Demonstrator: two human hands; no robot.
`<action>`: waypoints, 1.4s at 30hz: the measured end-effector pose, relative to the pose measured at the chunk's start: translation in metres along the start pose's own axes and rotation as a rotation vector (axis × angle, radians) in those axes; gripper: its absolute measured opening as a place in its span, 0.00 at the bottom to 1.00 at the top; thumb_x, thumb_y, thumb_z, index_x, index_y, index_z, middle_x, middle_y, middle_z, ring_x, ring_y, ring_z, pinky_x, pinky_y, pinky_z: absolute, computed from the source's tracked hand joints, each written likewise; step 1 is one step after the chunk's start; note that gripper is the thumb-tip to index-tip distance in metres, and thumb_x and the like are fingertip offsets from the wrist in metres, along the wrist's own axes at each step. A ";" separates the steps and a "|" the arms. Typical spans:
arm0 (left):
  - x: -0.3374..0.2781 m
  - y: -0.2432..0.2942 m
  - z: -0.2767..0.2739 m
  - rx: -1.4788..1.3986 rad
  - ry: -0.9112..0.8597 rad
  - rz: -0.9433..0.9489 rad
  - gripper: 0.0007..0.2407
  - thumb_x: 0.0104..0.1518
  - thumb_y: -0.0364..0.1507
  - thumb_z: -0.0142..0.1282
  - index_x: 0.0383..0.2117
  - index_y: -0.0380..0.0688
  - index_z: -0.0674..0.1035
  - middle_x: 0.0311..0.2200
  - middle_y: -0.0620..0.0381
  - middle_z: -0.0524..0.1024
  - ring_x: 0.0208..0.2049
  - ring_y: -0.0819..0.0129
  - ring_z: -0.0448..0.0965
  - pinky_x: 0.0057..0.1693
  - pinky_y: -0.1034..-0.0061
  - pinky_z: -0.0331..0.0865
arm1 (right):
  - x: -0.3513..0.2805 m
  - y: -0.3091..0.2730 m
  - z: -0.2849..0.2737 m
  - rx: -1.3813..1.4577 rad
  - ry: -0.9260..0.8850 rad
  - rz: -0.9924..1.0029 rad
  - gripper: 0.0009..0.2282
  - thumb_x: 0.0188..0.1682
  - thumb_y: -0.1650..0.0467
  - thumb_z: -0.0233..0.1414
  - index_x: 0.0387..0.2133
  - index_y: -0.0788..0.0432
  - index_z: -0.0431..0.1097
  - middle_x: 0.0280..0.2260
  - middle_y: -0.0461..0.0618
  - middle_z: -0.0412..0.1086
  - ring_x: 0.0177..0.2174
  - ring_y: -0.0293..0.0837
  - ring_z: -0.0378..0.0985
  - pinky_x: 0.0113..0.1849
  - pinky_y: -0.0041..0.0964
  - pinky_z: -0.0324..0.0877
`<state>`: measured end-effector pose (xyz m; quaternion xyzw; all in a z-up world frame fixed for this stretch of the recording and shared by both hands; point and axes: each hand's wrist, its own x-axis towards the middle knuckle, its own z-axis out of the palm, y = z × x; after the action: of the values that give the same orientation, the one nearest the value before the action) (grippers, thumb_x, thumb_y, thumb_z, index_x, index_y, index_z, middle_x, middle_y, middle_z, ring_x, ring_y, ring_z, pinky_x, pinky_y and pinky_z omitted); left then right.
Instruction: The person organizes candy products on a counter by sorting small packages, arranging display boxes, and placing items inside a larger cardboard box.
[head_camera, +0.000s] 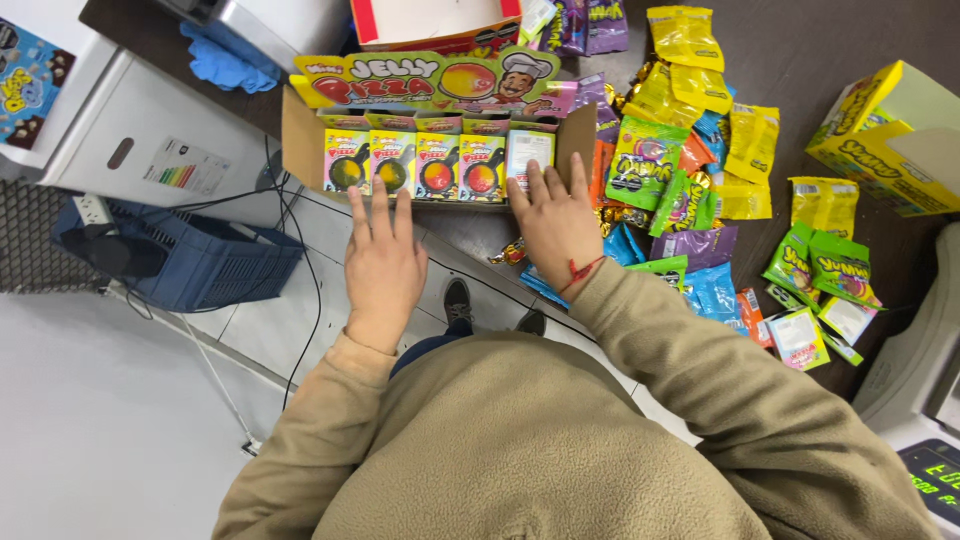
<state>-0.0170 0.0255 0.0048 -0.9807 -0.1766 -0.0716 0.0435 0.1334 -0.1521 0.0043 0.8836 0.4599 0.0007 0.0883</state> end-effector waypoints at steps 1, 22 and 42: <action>0.000 -0.001 -0.010 -0.001 0.001 0.007 0.29 0.51 0.31 0.65 0.63 0.40 0.70 0.65 0.32 0.62 0.67 0.32 0.58 0.58 0.58 0.75 | -0.001 -0.002 0.004 0.000 -0.001 0.007 0.19 0.57 0.73 0.43 0.61 0.50 0.67 0.60 0.60 0.68 0.59 0.54 0.70 0.64 0.70 0.35; 0.021 0.060 0.000 -0.546 0.140 0.844 0.30 0.58 0.33 0.55 0.70 0.60 0.62 0.71 0.47 0.58 0.73 0.49 0.52 0.72 0.48 0.46 | -0.152 0.053 0.083 0.271 0.344 0.593 0.34 0.49 0.59 0.61 0.70 0.45 0.56 0.72 0.63 0.41 0.69 0.67 0.35 0.61 0.76 0.28; 0.074 0.200 0.091 -0.440 0.174 0.901 0.28 0.61 0.50 0.57 0.65 0.55 0.71 0.58 0.52 0.72 0.62 0.52 0.69 0.64 0.37 0.52 | -0.152 0.141 0.117 0.423 0.434 0.485 0.33 0.41 0.63 0.67 0.63 0.44 0.65 0.66 0.52 0.56 0.65 0.66 0.55 0.56 0.67 0.64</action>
<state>0.1337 -0.1255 -0.0849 -0.9358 0.2874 -0.1629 -0.1232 0.1700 -0.3731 -0.0764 0.9446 0.2357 0.1134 -0.1980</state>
